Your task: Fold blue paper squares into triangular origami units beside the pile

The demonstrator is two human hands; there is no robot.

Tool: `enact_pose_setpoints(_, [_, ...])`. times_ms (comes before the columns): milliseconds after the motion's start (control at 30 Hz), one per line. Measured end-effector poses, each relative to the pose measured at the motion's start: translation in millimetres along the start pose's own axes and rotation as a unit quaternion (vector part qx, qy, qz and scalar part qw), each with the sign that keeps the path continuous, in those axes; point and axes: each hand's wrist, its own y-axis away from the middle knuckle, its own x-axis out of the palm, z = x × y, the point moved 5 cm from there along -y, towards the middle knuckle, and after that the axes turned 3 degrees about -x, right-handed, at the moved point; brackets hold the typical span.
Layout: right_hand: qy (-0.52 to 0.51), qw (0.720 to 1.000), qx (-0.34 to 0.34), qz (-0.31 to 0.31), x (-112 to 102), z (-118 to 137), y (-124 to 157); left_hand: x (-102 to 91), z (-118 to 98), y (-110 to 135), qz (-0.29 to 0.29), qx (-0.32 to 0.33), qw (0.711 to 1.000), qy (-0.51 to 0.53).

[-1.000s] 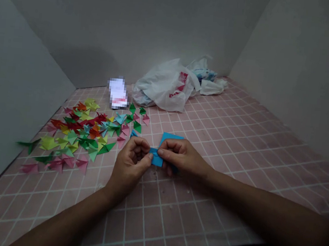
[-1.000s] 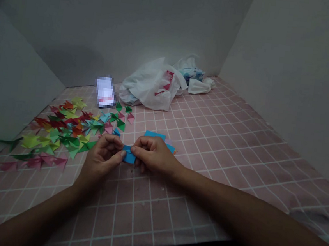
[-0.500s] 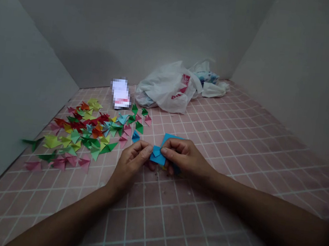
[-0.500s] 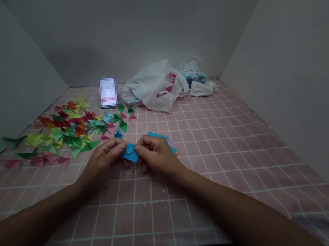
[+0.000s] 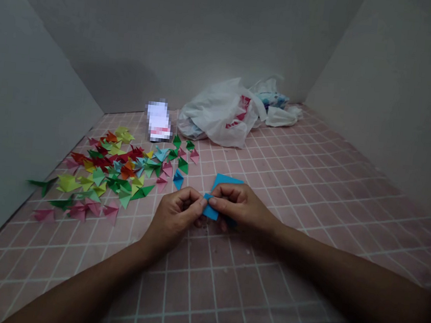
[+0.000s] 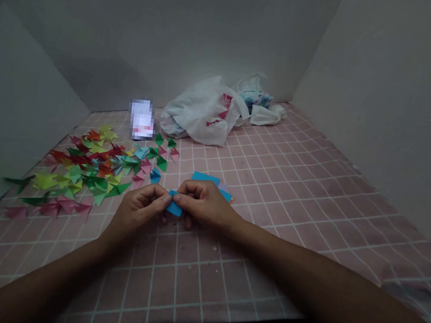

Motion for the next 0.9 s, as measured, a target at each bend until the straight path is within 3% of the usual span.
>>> enact_pose_setpoints(133, [-0.024,0.999,0.002,0.026,1,3,-1,1.0,2,0,0.024,-0.014,0.999,0.017])
enact_pose_setpoints(233, [-0.023,0.999,0.009,0.031,0,4,-2,-2.1,4,-2,0.007,-0.006,1.0,0.018])
enact_pose_setpoints(500, [-0.038,0.998,-0.004,-0.05,-6,0,-1,-6.6,3,-6,-0.034,0.076,0.995,0.063])
enact_pose_setpoints(767, [-0.089,0.994,0.0,-0.066,-5,-3,-1,-5.4,-11,0,-0.03,0.2,0.971,-0.125])
enact_pose_setpoints(900, [-0.115,0.992,-0.007,-0.059,-3,-3,-1,-6.0,-16,1,-0.041,0.227,0.96,-0.155])
